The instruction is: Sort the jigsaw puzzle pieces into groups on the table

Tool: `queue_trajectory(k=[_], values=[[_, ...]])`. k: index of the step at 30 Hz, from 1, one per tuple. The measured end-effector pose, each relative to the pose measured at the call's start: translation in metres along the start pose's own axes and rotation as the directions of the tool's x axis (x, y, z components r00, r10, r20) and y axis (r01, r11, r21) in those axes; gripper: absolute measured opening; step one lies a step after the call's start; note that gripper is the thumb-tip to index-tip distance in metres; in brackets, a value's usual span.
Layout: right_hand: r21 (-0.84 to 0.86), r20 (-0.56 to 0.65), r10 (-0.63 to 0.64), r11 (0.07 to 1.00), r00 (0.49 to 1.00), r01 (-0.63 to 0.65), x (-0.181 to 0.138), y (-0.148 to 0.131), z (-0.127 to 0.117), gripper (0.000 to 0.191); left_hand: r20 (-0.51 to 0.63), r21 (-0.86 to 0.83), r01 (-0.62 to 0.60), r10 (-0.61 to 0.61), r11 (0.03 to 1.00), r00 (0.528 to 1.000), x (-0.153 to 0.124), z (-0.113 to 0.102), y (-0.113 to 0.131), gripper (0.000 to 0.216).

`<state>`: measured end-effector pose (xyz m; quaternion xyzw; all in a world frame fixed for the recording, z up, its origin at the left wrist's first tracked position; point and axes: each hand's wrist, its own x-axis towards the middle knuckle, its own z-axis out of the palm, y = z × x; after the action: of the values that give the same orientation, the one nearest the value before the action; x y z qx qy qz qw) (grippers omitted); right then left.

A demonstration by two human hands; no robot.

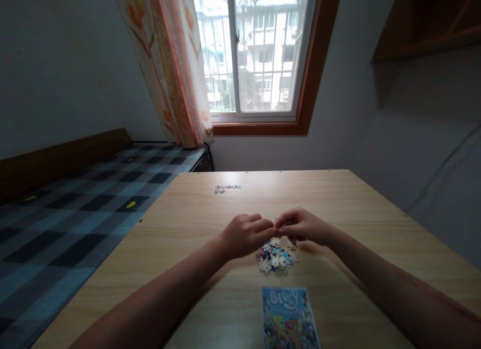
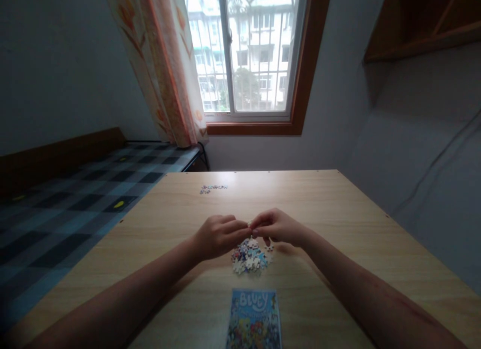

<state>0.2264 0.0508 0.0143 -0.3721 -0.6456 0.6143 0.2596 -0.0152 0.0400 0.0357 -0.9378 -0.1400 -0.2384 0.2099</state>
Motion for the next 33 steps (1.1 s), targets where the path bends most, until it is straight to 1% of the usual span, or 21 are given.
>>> queue_trajectory(k=[5, 8, 9, 11, 13, 14, 15, 16, 18, 20, 22, 25, 27, 29, 33], values=[[0.067, -0.020, 0.046, 0.997, 0.999, -0.044, -0.001, 0.001, 0.003, 0.032, -0.025, 0.013, -0.013, 0.013, 1.000, 1.000, 0.000, 0.000, 0.000, 0.019], [0.073, -0.032, 0.053, 0.996, 0.998, -0.050, -0.001, 0.000, 0.003, 0.039, -0.014, 0.018, -0.014, 0.014, 1.000, 1.000, -0.001, 0.000, 0.000, 0.019], [0.060, -0.054, 0.045, 0.997, 0.998, -0.041, -0.001, -0.001, 0.002, 0.041, -0.006, 0.021, 0.002, -0.002, 1.000, 1.000, -0.002, 0.000, -0.002, 0.020], [-0.023, -0.144, -0.013, 1.000, 0.989, 0.010, 0.002, -0.003, -0.004, 0.042, 0.020, 0.021, 0.076, -0.077, 0.997, 0.997, -0.006, 0.002, -0.009, 0.023], [-0.182, -0.275, -0.136, 0.979, 0.952, 0.087, 0.005, 0.000, -0.015, 0.039, 0.057, 0.024, 0.212, -0.213, 0.977, 0.975, -0.012, 0.004, -0.021, 0.025], [-0.273, -0.339, -0.208, 0.955, 0.918, 0.115, 0.006, 0.003, -0.022, 0.037, 0.083, 0.031, 0.294, -0.296, 0.955, 0.952, -0.016, 0.006, -0.028, 0.027], [-0.352, -0.393, -0.271, 0.927, 0.879, 0.129, 0.008, 0.008, -0.029, 0.036, 0.105, 0.046, 0.391, -0.394, 0.919, 0.913, -0.020, 0.008, -0.036, 0.028], [-0.411, -0.437, -0.315, 0.903, 0.842, 0.125, 0.009, 0.015, -0.037, 0.036, 0.132, 0.068, 0.485, -0.490, 0.872, 0.862, -0.024, 0.010, -0.043, 0.029], [-0.493, -0.511, -0.359, 0.867, 0.781, 0.076, 0.009, 0.028, -0.049, 0.038, 0.185, 0.125, 0.635, -0.647, 0.762, 0.740, -0.031, 0.013, -0.056, 0.029], [-0.567, -0.550, -0.383, 0.824, 0.742, 0.005, 0.008, 0.039, -0.057, 0.038, 0.236, 0.179, 0.710, -0.730, 0.681, 0.641, -0.036, 0.015, -0.065, 0.025], [-0.624, -0.553, -0.404, 0.781, 0.729, -0.040, 0.007, 0.044, -0.059, 0.035, 0.285, 0.227, 0.746, -0.775, 0.626, 0.564, -0.040, 0.017, -0.070, 0.025], [-0.696, -0.518, -0.429, 0.714, 0.740, -0.074, 0.004, 0.044, -0.053, 0.032, 0.336, 0.288, 0.769, -0.812, 0.571, 0.477, -0.042, 0.019, -0.073, 0.033], [-0.740, -0.488, -0.437, 0.666, 0.756, -0.092, 0.003, 0.042, -0.049, 0.030, 0.359, 0.320, 0.766, -0.819, 0.558, 0.447, -0.042, 0.020, -0.072, 0.036], [-0.760, -0.470, -0.439, 0.642, 0.766, -0.098, 0.003, 0.041, -0.047, 0.029, 0.381, 0.350, 0.762, -0.826, 0.544, 0.415, -0.041, 0.022, -0.071, 0.037], [-0.756, -0.457, -0.440, 0.651, 0.773, -0.076, 0.004, 0.042, -0.047, 0.029, 0.404, 0.389, 0.782, -0.853, 0.487, 0.331, -0.039, 0.026, -0.067, 0.040]])
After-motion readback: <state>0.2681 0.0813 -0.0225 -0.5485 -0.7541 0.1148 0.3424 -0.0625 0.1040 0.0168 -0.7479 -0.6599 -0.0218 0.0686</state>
